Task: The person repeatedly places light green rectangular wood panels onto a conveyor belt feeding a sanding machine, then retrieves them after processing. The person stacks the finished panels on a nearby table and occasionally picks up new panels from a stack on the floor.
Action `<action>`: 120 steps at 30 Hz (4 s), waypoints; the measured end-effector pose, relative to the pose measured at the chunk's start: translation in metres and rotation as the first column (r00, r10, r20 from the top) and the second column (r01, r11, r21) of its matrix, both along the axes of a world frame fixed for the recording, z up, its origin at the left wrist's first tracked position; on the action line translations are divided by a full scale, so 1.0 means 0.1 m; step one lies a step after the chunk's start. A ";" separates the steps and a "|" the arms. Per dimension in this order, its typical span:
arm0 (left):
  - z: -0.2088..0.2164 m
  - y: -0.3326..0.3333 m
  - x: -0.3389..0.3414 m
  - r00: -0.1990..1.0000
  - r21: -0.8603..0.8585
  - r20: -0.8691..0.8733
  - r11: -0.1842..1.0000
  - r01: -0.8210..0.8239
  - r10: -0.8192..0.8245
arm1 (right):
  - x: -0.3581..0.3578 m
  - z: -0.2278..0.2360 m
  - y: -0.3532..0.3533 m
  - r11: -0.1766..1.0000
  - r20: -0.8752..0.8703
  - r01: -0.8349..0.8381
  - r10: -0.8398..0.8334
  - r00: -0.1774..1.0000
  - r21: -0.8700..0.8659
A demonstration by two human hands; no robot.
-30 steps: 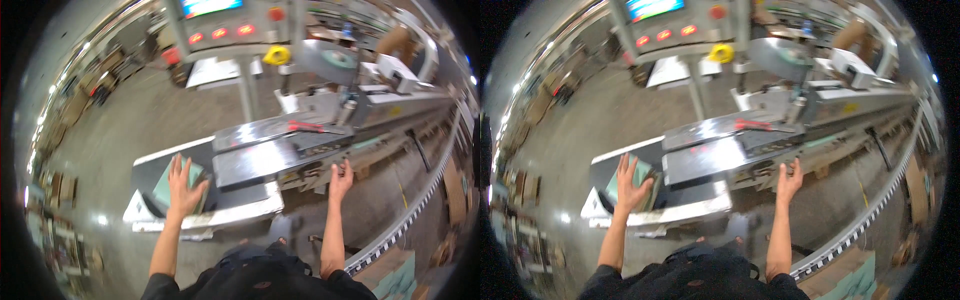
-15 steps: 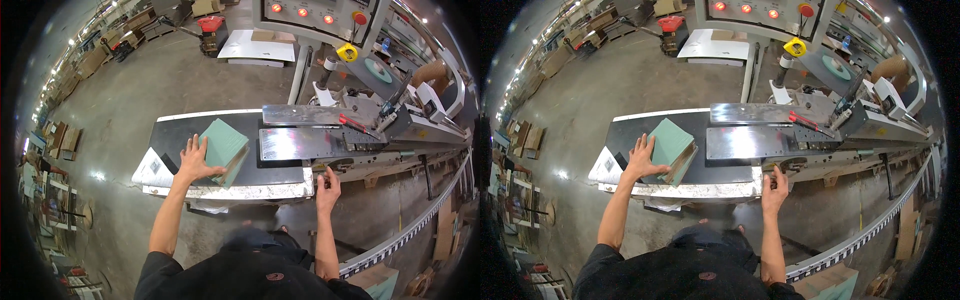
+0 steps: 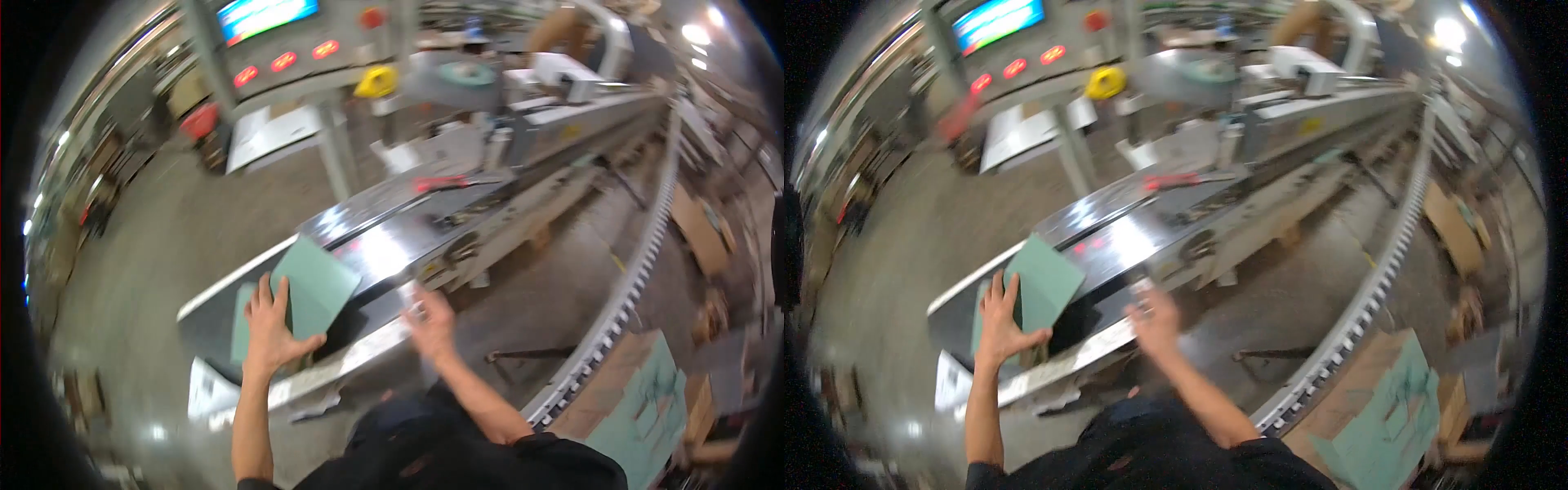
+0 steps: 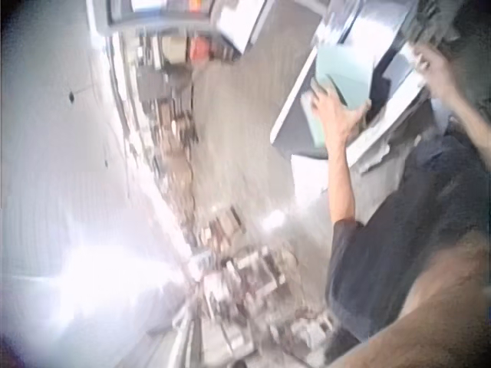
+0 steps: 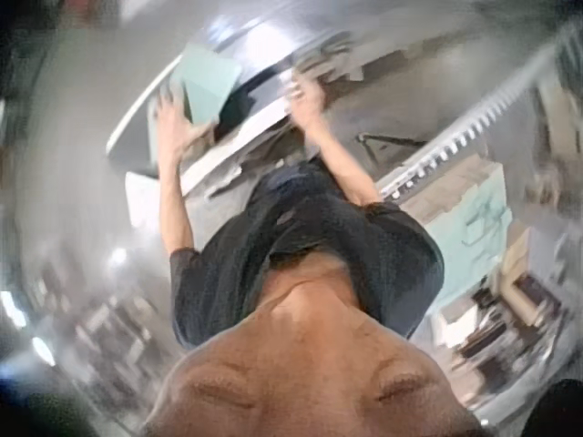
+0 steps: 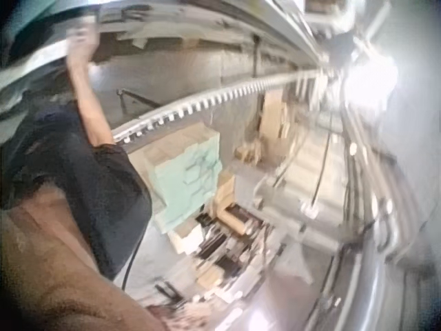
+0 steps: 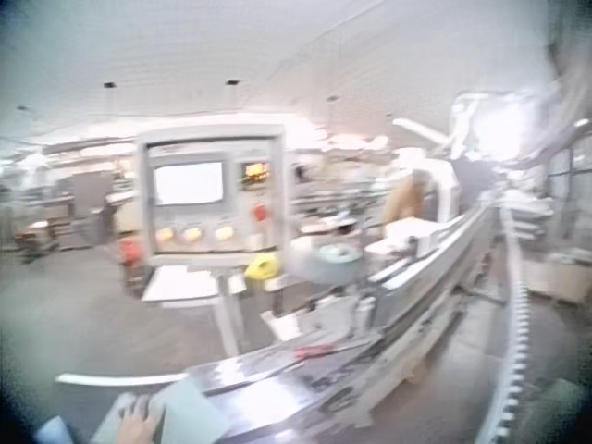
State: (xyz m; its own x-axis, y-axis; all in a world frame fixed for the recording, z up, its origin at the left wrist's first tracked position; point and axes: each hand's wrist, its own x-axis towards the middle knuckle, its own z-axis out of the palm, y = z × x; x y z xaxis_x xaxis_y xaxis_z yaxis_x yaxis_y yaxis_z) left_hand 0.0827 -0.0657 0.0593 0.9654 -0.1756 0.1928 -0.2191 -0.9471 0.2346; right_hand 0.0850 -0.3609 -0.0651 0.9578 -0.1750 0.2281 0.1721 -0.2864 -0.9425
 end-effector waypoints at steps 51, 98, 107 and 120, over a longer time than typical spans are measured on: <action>-1.31 -1.22 0.78 0.976 -0.190 0.213 0.977 0.098 -0.056 | 0.69 -0.46 0.14 0.899 0.143 0.221 -0.179 0.973 -0.378; -0.52 -0.29 -0.17 0.855 -0.108 0.277 0.898 -0.426 0.439 | 1.48 -0.73 -2.15 0.933 0.006 0.360 -0.360 0.933 -0.019; -0.82 0.64 -0.69 0.778 0.017 -0.129 0.785 -0.619 0.616 | 0.81 -0.52 -1.02 0.985 -0.055 0.142 -0.147 0.988 -0.099; -0.21 0.15 -0.17 0.988 -0.268 -0.032 0.951 -0.151 0.148 | 0.13 -0.14 -0.10 0.974 -0.135 -0.132 0.159 0.978 0.186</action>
State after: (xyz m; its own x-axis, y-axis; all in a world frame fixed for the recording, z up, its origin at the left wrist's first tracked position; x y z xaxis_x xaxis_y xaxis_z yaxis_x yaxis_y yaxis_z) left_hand 0.0659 -0.0503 0.0378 0.9790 0.0282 0.2021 -0.0755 -0.8701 0.4871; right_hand 0.0983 -0.3710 -0.0791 0.9966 -0.0560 0.0601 0.0545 -0.0970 -0.9938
